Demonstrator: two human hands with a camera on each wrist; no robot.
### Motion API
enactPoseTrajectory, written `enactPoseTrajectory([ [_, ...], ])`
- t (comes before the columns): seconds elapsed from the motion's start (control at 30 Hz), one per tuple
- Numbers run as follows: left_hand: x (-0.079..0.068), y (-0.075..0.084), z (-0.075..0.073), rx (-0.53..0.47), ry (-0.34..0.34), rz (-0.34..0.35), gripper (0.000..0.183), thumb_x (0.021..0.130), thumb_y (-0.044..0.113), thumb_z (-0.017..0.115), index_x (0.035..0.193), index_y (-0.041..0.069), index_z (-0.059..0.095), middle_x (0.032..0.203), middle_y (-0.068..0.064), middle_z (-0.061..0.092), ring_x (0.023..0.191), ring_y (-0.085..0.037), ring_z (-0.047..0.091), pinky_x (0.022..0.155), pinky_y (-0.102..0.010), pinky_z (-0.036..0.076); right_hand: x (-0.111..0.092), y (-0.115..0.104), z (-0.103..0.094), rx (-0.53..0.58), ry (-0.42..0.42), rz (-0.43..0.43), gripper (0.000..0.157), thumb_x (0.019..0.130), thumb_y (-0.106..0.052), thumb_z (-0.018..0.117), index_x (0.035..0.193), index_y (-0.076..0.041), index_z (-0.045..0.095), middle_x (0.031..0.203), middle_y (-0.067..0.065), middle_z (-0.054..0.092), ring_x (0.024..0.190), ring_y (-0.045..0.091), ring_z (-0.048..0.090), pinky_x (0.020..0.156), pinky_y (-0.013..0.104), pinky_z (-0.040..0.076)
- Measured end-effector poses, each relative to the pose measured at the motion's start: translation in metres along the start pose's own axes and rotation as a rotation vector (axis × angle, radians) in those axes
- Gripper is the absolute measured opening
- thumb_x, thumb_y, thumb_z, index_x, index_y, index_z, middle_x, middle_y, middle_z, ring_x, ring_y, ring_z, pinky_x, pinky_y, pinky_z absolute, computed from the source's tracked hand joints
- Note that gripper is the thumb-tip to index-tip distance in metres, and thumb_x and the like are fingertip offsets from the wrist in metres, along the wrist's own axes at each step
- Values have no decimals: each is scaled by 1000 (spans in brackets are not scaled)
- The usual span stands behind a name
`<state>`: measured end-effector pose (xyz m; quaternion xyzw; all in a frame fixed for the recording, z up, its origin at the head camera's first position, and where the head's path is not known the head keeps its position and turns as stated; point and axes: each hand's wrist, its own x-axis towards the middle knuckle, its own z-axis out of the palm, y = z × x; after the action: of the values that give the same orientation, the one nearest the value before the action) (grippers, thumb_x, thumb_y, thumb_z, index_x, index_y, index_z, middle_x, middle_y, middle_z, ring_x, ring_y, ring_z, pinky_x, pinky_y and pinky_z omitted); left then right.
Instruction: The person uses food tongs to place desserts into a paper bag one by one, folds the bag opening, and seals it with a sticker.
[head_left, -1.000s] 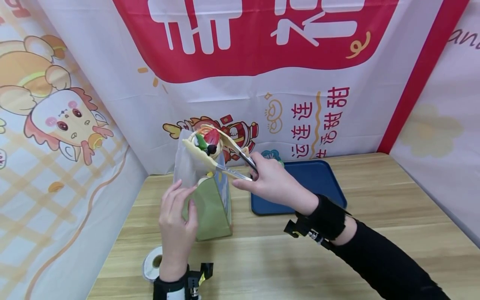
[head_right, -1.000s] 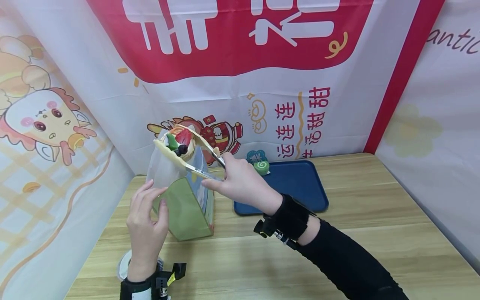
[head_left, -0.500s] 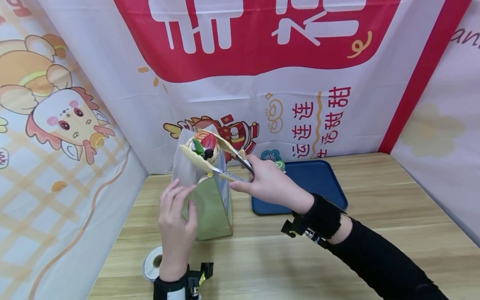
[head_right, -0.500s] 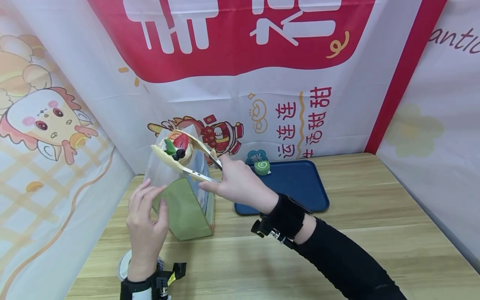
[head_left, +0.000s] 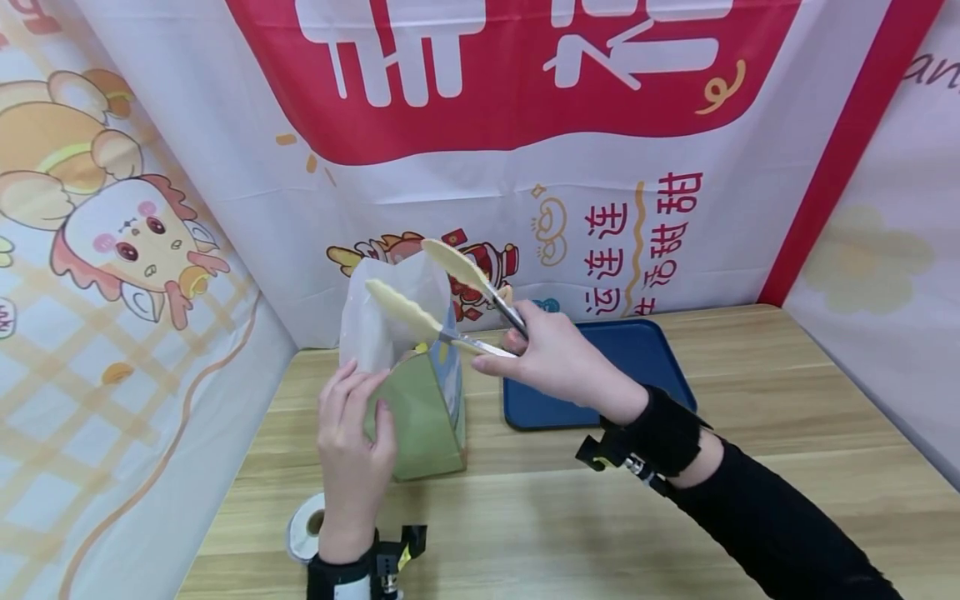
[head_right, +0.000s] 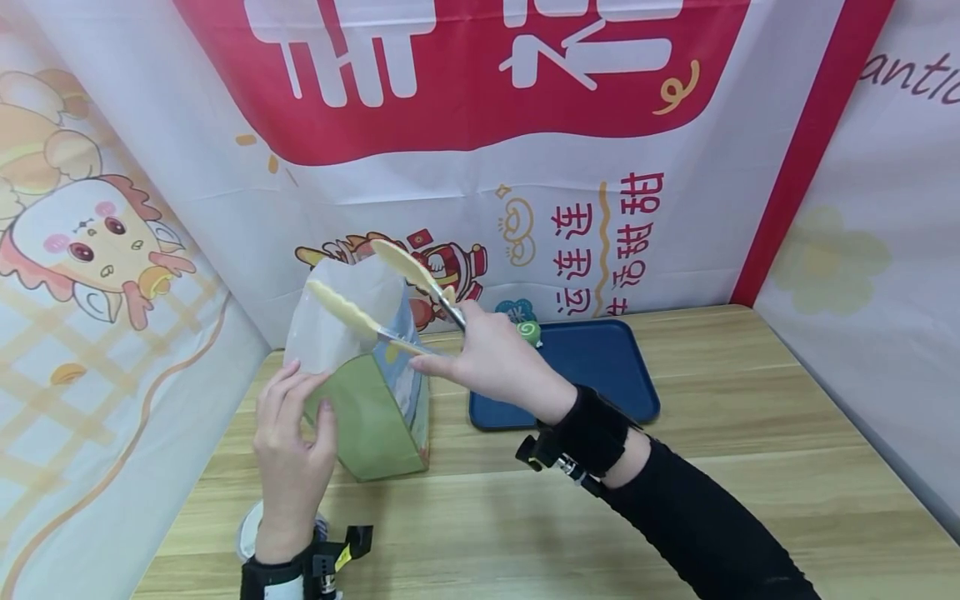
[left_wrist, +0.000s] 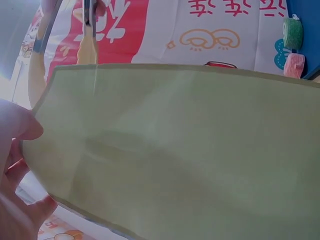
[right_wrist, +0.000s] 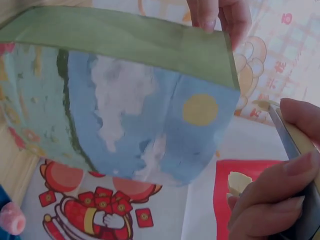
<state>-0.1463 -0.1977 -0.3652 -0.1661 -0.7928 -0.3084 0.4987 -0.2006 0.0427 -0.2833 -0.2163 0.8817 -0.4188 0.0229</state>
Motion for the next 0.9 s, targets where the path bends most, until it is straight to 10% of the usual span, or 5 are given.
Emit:
enactPoseTrajectory([
  [0.37,0,-2,1,2,-6,1,30,75,-10,58,104,-5,67,103,-23,64,117,-36,48,97,-61,44,0,39,-15,-24,142,114,75,68,-69,65,109,-8,47,65,5,43,49,16,39,37,23,27],
  [0.67,-2,-3,2,-6,-6,1,30,75,-12,59,103,-5,67,103,-23,65,116,-36,49,96,-61,44,2,78,-11,-45,177,122,77,76,-56,68,127,-4,44,100,13,63,74,23,55,49,27,45],
  [0.9,-1,-4,3,-7,-6,5,30,75,-12,59,103,-5,67,103,-23,65,116,-35,49,96,-59,44,6,101,-7,-78,190,193,85,74,-62,65,131,-4,41,75,8,50,54,18,44,40,24,30],
])
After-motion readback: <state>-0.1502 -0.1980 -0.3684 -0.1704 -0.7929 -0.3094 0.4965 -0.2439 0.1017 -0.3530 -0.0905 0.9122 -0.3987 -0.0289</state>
